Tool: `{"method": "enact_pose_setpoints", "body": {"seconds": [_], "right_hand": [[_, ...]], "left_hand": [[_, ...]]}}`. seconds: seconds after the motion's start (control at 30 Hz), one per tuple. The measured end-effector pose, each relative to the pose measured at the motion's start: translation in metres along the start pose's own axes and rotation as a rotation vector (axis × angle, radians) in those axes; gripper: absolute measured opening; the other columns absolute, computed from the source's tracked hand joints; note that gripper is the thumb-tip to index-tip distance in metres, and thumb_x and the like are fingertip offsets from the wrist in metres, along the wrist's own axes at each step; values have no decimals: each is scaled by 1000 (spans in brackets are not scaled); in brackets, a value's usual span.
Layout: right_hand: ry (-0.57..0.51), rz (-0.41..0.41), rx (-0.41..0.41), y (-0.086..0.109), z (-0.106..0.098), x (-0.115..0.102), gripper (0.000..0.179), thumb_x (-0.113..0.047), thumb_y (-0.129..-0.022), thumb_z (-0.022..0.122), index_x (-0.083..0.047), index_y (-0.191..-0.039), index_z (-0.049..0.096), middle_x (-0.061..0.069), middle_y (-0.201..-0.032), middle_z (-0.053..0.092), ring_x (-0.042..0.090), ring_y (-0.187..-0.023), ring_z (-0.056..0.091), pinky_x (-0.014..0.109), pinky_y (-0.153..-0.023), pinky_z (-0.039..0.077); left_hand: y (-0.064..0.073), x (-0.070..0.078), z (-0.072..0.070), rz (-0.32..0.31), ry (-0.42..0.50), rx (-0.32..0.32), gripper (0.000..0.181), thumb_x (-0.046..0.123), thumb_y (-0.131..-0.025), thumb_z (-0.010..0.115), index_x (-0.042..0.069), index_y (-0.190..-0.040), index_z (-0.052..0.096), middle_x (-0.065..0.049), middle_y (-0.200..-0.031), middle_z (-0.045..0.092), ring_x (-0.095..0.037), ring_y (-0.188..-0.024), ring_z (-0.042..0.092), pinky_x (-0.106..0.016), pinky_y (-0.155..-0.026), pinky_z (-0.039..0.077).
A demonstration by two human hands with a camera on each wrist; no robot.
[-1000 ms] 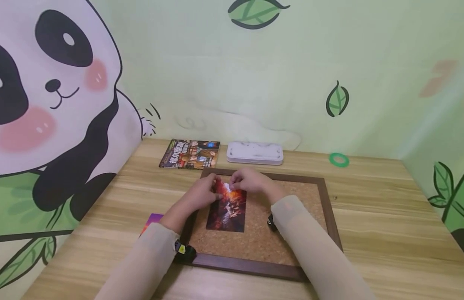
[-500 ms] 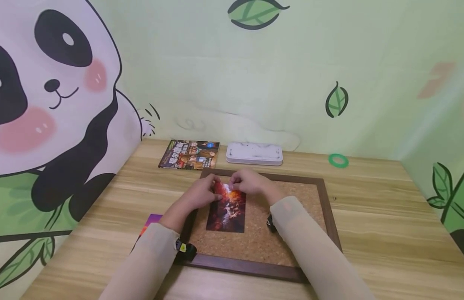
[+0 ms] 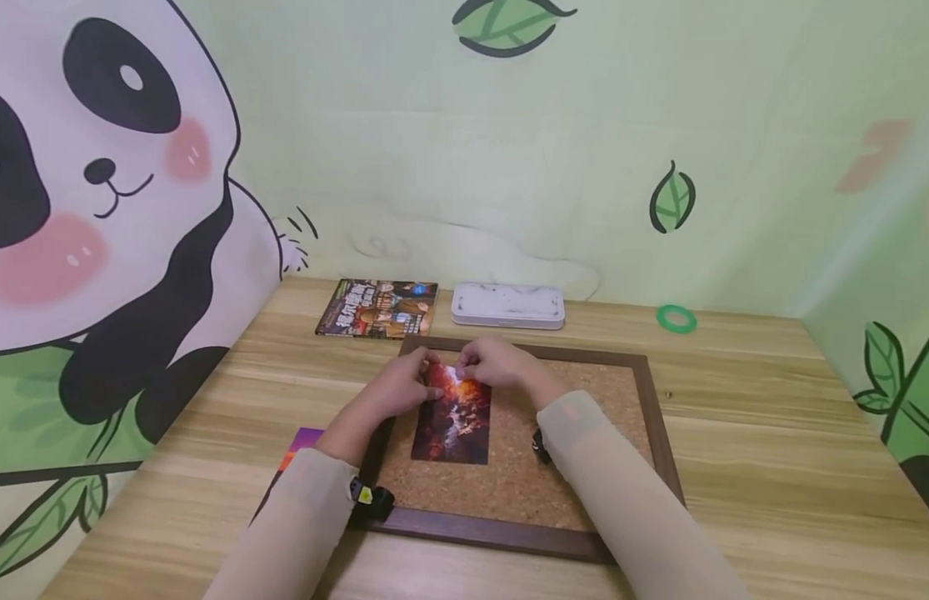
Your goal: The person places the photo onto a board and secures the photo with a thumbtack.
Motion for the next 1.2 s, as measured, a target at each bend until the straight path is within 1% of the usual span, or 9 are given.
{"method": "enact_pose_setpoints", "body": {"seconds": [0.13,0.27,0.47,0.7,1.0,1.2], "right_hand": [[-41,0,-18,2,0,3,10,-11,-98,65,-7,-99,74,1,-88,68,14,-81,58,28,-75,47],[-45,-6,-32,3,0,2,10,-12,-98,66,-7,-99,74,1,-87,67,14,-80,57,28,-75,46],[-17,3,-25,2,-1,-2,10,-13,-98,66,-8,-97,74,1,-84,65,14,-77,55,27,-72,44],[9,26,-8,1,0,-3,11,-14,-98,65,-8,-99,74,0,-87,67,14,-80,57,27,-74,46],[0,69,2,0,-1,-4,12,-15,-99,64,-7,-102,74,2,-90,68,15,-83,59,30,-77,47],[9,77,1,-1,0,-3,12,-15,-99,65,-8,-101,74,1,-89,68,15,-81,58,28,-75,46]], "left_hand": [[1,-2,2,-14,4,-2,45,14,-88,78,4,-126,57,-11,-101,66,-24,-89,62,-41,-81,52],[2,-2,2,-5,14,0,45,13,-87,78,4,-125,57,-11,-99,67,-24,-88,63,-41,-80,52],[1,-2,0,13,22,7,43,13,-88,78,3,-124,57,-10,-97,67,-23,-86,62,-40,-78,52],[3,-1,-1,14,32,3,44,13,-88,77,2,-125,57,-11,-97,67,-23,-86,63,-40,-77,52],[3,1,-1,20,32,5,44,14,-88,77,1,-126,56,-10,-96,67,-22,-84,62,-39,-75,52],[3,1,0,21,36,8,44,13,-88,77,1,-125,57,-10,-95,66,-22,-84,62,-39,-75,52]]}}
Point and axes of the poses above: each hand's wrist, its own y-axis away from the middle knuckle, its own z-axis out of the palm, x = y × z, the point moved 2 cm from there along -y, towards the middle knuckle
